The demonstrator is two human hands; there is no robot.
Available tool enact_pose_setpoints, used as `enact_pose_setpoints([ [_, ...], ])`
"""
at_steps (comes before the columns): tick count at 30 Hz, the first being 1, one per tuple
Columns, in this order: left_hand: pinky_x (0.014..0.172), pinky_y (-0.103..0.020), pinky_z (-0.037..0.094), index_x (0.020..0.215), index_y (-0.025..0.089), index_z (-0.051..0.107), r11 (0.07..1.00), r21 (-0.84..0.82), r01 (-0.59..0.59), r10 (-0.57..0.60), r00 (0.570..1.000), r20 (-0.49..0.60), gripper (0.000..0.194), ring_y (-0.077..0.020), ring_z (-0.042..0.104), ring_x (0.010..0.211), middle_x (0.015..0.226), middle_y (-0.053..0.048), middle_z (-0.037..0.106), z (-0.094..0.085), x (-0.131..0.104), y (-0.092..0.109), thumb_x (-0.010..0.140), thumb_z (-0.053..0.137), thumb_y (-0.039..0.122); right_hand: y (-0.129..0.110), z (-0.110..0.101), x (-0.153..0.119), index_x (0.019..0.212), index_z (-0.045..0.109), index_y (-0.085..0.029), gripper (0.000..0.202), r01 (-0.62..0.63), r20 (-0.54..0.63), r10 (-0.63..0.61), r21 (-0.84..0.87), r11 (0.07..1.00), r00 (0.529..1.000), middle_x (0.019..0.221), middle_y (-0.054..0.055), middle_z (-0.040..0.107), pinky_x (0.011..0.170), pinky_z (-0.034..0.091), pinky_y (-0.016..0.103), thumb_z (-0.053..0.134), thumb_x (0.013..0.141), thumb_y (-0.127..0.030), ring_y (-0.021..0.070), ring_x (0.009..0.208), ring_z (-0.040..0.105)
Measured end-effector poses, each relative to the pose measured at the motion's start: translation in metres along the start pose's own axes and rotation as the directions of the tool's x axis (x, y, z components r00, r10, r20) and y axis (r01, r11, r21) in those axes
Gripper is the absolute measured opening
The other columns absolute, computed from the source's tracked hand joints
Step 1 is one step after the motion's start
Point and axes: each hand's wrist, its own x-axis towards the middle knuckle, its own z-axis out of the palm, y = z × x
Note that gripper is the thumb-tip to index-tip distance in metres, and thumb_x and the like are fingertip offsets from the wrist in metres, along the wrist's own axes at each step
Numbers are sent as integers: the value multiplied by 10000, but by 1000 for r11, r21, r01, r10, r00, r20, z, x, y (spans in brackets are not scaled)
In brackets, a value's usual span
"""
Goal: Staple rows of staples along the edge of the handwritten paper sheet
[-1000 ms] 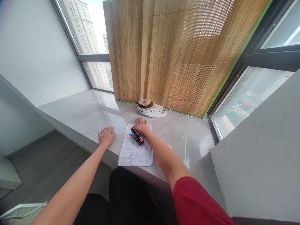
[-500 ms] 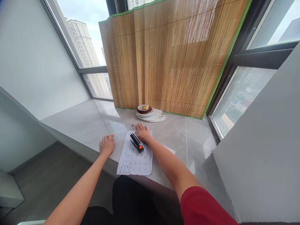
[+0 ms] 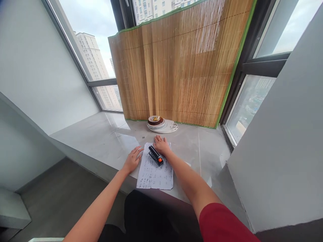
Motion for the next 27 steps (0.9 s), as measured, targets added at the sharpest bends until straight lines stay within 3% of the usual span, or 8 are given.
enact_pose_setpoints([
  [3,1304,-594,295,1554,330,554,998,51,-27,20,992,128,472,-322,340,1596,1696,-18,445,4,-1,11,1087,485,316,-2,-2,7,1646,376,-149,592,12,-4,-12,16,1000,1000,1780,186,244,1319,137,624,345,1092,-357,302,1674,181],
  [5,1302,-624,270,1564,350,545,995,96,-22,7,988,153,473,-341,332,1598,1691,-14,454,4,-2,14,1093,491,352,-2,-5,9,1634,394,-163,571,21,-10,-21,24,999,1000,1784,166,247,1325,151,599,350,1091,-333,283,1676,176],
  [8,1299,-597,284,1566,350,543,992,125,-19,3,992,128,474,-333,349,1588,1678,-22,471,3,-4,16,1097,478,346,2,-11,0,1606,441,-187,533,31,-13,-31,25,999,999,1793,135,233,1327,188,565,329,1097,-298,267,1677,176],
  [12,1295,-581,283,1554,307,561,991,132,-21,3,991,132,469,-335,371,1570,1665,-39,487,3,-3,15,1096,462,341,20,-17,-36,1609,461,-208,535,105,61,-106,27,994,992,1778,114,289,1323,250,503,353,1108,-362,258,1649,278],
  [17,1288,-561,282,1561,304,549,994,107,-31,18,992,124,473,-327,354,1574,1664,-42,482,4,-2,11,1109,426,369,46,-21,-79,1689,348,-181,679,166,76,-170,50,985,983,1773,125,287,1359,141,518,360,1102,-522,288,1664,231],
  [21,1286,-532,295,1542,331,567,995,95,-38,27,992,121,456,-308,372,1568,1649,-34,498,5,-2,8,1105,445,376,51,-22,-84,1706,300,-147,800,118,53,-122,68,991,991,1778,142,255,1363,152,496,435,1064,-604,293,1669,209],
  [27,1269,-500,328,1498,329,603,992,124,-36,24,995,98,428,-303,413,1543,1631,-24,521,2,-1,11,1085,494,340,48,-20,-79,1653,433,-224,637,153,31,-157,107,982,987,1739,111,368,1343,174,568,477,1076,-492,303,1636,310],
])
